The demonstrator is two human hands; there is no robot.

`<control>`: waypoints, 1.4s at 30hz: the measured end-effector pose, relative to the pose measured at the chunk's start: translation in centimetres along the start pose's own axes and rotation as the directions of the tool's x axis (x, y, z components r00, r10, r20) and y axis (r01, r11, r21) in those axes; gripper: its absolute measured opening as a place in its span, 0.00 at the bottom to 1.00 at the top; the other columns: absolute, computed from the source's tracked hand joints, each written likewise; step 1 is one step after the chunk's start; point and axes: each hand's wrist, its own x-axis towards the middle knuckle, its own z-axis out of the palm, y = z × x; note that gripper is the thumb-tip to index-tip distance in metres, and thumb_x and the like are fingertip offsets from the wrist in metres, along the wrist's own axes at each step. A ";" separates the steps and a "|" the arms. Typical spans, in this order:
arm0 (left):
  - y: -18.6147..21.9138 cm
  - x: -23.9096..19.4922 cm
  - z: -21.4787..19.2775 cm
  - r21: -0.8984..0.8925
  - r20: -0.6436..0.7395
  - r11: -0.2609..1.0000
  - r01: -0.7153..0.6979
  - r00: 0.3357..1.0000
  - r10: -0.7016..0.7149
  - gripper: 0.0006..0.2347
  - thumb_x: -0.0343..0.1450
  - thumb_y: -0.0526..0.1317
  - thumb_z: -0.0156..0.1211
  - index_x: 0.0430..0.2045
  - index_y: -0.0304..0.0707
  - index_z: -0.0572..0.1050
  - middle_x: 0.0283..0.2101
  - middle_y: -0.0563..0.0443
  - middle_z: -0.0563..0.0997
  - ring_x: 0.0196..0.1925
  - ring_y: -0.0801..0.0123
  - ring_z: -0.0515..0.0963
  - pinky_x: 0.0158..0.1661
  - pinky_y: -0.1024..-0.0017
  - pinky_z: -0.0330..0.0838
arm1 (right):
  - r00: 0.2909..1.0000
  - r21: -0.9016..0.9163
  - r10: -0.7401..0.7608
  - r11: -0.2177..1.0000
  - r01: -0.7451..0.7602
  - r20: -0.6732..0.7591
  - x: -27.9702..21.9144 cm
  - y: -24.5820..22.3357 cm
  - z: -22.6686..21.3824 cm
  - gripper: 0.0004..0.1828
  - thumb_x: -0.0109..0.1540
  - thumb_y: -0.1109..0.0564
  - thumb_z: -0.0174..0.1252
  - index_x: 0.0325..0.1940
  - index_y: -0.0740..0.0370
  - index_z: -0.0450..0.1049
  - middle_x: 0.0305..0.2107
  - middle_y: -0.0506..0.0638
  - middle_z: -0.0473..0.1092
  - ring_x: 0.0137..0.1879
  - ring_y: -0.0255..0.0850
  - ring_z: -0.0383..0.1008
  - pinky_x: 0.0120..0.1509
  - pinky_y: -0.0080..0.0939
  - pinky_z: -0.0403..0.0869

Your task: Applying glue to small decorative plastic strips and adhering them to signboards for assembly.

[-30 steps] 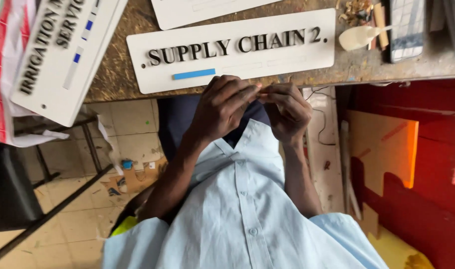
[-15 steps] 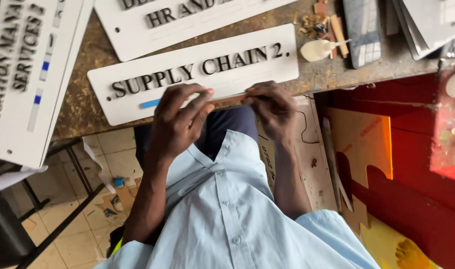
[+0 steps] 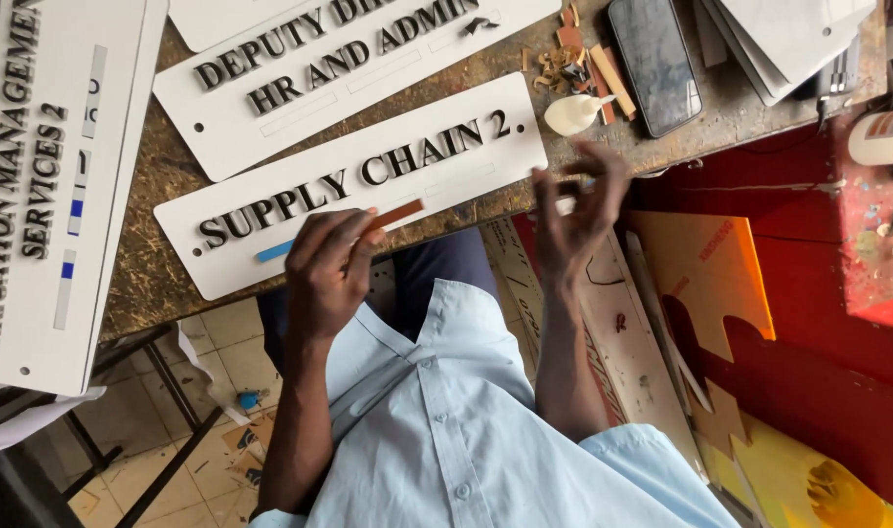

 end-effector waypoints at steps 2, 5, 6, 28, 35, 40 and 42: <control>-0.5 -0.6 -0.4 -0.017 -0.052 0.998 0.053 0.997 -0.053 0.07 0.81 0.30 0.70 0.51 0.27 0.86 0.43 0.41 0.86 0.45 0.52 0.88 0.49 0.61 0.84 | 0.999 -0.124 0.036 0.992 -0.039 -0.029 1.3 2.3 -0.7 0.29 0.76 0.51 0.75 0.76 0.51 0.67 0.64 0.55 0.66 0.57 0.45 0.67 0.51 0.41 0.76; 0.3 -1.1 -1.7 -0.018 -0.074 0.986 0.167 0.983 -0.168 0.08 0.83 0.29 0.67 0.57 0.30 0.83 0.52 0.41 0.83 0.55 0.50 0.85 0.57 0.56 0.82 | 0.995 -0.280 0.090 0.955 -0.096 -0.033 2.8 4.4 -0.7 0.38 0.71 0.49 0.73 0.83 0.46 0.62 0.69 0.55 0.63 0.62 0.48 0.66 0.57 0.48 0.76; 0.8 -1.3 -2.4 0.011 -0.058 0.974 0.227 0.972 -0.226 0.10 0.85 0.29 0.65 0.62 0.33 0.80 0.60 0.40 0.81 0.64 0.47 0.83 0.65 0.51 0.81 | 0.994 -0.306 0.106 0.947 -0.100 0.002 3.3 4.9 -0.1 0.37 0.68 0.50 0.69 0.79 0.51 0.64 0.70 0.58 0.64 0.63 0.49 0.68 0.59 0.52 0.79; -2.9 -6.8 -4.7 -0.755 -0.180 0.580 0.305 0.755 -0.630 0.12 0.75 0.27 0.76 0.52 0.26 0.81 0.47 0.39 0.85 0.50 0.62 0.89 0.49 0.67 0.88 | 0.855 0.590 0.261 0.632 -0.502 0.448 -3.9 1.3 3.7 0.34 0.69 0.45 0.75 0.72 0.61 0.69 0.51 0.62 0.80 0.40 0.36 0.80 0.40 0.32 0.80; -0.9 -4.8 -5.2 -0.259 -0.281 0.912 0.317 0.879 -0.386 0.10 0.81 0.33 0.73 0.56 0.34 0.85 0.50 0.47 0.82 0.49 0.62 0.82 0.54 0.63 0.80 | 0.850 0.607 0.336 0.597 -0.525 0.405 -4.5 -0.9 3.7 0.26 0.69 0.47 0.74 0.62 0.65 0.73 0.48 0.57 0.76 0.40 0.38 0.81 0.39 0.32 0.82; -1.5 -5.3 -4.9 -0.093 -0.297 0.964 0.249 0.917 -0.266 0.09 0.81 0.32 0.73 0.55 0.37 0.86 0.50 0.50 0.82 0.53 0.58 0.81 0.55 0.61 0.75 | 0.871 0.463 0.203 0.781 -0.419 0.447 -4.2 -3.4 4.6 0.23 0.74 0.42 0.68 0.60 0.62 0.76 0.50 0.54 0.73 0.52 0.42 0.80 0.47 0.32 0.84; -1.4 -5.4 -5.2 -0.015 -0.322 0.967 0.253 0.915 -0.244 0.09 0.82 0.33 0.71 0.57 0.42 0.87 0.52 0.54 0.79 0.57 0.60 0.76 0.56 0.62 0.72 | 0.881 0.373 0.010 0.903 -0.211 0.474 -4.1 -3.4 5.2 0.19 0.75 0.50 0.70 0.59 0.69 0.77 0.48 0.61 0.73 0.54 0.48 0.78 0.50 0.42 0.83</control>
